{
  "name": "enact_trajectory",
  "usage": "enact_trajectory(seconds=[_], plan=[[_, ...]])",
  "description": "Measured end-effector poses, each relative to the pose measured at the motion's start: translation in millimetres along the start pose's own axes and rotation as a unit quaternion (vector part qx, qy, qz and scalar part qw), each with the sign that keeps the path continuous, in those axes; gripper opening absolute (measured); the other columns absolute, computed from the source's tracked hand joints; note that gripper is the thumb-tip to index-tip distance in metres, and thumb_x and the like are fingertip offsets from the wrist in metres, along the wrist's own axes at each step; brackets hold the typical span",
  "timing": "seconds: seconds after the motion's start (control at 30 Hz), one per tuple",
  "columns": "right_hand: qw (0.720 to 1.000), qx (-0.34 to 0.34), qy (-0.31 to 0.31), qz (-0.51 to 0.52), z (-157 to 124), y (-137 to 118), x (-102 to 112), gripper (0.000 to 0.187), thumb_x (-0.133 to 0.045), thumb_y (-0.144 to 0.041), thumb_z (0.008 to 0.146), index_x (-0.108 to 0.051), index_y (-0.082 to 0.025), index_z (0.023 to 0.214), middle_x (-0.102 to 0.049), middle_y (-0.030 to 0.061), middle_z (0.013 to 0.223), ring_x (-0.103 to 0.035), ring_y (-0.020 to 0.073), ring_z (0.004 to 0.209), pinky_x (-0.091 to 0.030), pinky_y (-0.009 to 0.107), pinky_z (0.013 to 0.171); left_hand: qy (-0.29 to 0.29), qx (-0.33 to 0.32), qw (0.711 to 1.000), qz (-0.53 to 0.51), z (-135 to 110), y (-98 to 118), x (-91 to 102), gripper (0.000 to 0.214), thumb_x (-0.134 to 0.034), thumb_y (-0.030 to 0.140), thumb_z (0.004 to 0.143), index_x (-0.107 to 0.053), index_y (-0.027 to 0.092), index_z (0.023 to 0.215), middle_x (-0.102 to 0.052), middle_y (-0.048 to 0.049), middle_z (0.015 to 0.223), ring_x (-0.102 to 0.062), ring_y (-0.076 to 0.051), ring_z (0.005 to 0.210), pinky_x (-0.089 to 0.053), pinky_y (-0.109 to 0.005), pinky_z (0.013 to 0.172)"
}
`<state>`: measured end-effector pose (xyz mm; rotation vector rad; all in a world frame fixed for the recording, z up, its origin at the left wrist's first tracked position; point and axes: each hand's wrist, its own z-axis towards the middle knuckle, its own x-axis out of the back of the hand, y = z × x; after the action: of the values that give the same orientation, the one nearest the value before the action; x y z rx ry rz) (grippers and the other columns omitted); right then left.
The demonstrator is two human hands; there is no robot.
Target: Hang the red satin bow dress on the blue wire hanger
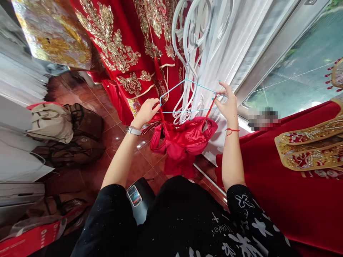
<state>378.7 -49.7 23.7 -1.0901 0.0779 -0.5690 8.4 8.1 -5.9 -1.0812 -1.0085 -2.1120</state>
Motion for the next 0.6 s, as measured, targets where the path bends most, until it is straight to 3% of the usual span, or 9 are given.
enact_trajectory(seconds=[0.1, 0.17, 0.27, 0.33, 0.43, 0.5, 0.6], plan=[[0.996, 0.033, 0.069, -0.051, -27, 3, -22, 0.055, -0.068, -0.013, 0.077, -0.066, -0.028, 0.129, -0.062, 0.0082, 0.139, -0.052, 0.0295, 0.144, -0.045, 0.055, 0.124, 0.013, 0.003, 1.0, 0.003, -6, 2, -3.5, 0.029, -0.049, 0.031, 0.102, -0.065, 0.02, 0.123, -0.067, -0.0121, 0.111, -0.06, -0.03, 0.11, -0.048, -0.049, 0.109], [0.995, 0.013, 0.101, -0.021, -49, 6, -42, 0.041, -0.065, -0.015, 0.08, -0.069, -0.027, 0.119, -0.063, 0.0083, 0.135, -0.053, 0.0275, 0.143, -0.048, 0.05, 0.121, 0.026, 0.004, 1.0, 0.004, -9, 3, -6.3, 0.035, -0.052, 0.031, 0.101, -0.061, 0.021, 0.134, -0.065, -0.0127, 0.118, -0.059, -0.033, 0.117, -0.047, -0.053, 0.112], [0.994, -0.069, 0.036, 0.075, -70, 13, -72, 0.014, -0.067, -0.019, 0.083, -0.071, -0.025, 0.095, -0.072, 0.0057, 0.11, -0.068, 0.0222, 0.116, -0.057, 0.04, 0.108, 0.035, 0.0, 0.999, 0.001, -16, 4, -10.3, 0.051, -0.056, 0.031, 0.099, -0.051, 0.024, 0.15, -0.06, -0.015, 0.131, -0.055, -0.037, 0.129, -0.043, -0.058, 0.117], [0.977, -0.15, -0.03, 0.147, -74, 16, -86, 0.007, -0.072, -0.022, 0.082, -0.07, -0.024, 0.089, -0.075, 0.0042, 0.102, -0.072, 0.0191, 0.102, -0.061, 0.034, 0.095, 0.038, 0.002, 0.999, -0.006, -23, 1, -13.6, 0.062, -0.058, 0.032, 0.099, -0.042, 0.025, 0.158, -0.055, -0.0171, 0.143, -0.05, -0.039, 0.138, -0.039, -0.061, 0.122], [0.93, -0.243, -0.084, 0.262, -71, 15, -95, 0.013, -0.076, -0.03, 0.085, -0.068, -0.025, 0.094, -0.077, 0.0042, 0.108, -0.075, 0.0179, 0.102, -0.062, 0.031, 0.087, 0.072, 0.027, 0.997, -0.025, -44, -6, -22.0, 0.082, -0.062, 0.045, 0.097, -0.025, 0.022, 0.167, -0.04, -0.0212, 0.163, -0.034, -0.042, 0.156, -0.029, -0.064, 0.13], [0.898, -0.27, -0.101, 0.332, -70, 13, -97, 0.016, -0.075, -0.033, 0.088, -0.062, -0.027, 0.092, -0.077, 0.0043, 0.116, -0.076, 0.0186, 0.107, -0.063, 0.034, 0.089, 0.078, 0.052, 0.993, -0.065, -62, -11, -29.0, 0.098, -0.061, 0.058, 0.096, -0.012, 0.018, 0.17, -0.034, -0.0226, 0.168, -0.026, -0.042, 0.161, -0.027, -0.062, 0.132], [0.863, -0.28, -0.143, 0.395, -72, 10, -99, 0.025, -0.075, -0.034, 0.088, -0.052, -0.028, 0.087, -0.077, 0.0036, 0.122, -0.077, 0.0196, 0.11, -0.063, 0.036, 0.091, 0.011, 0.072, 0.978, -0.197, -89, -12, -36.2, 0.112, -0.057, 0.068, 0.095, 0.012, 0.02, 0.17, -0.043, -0.0232, 0.165, -0.039, -0.035, 0.158, -0.037, -0.057, 0.129]])
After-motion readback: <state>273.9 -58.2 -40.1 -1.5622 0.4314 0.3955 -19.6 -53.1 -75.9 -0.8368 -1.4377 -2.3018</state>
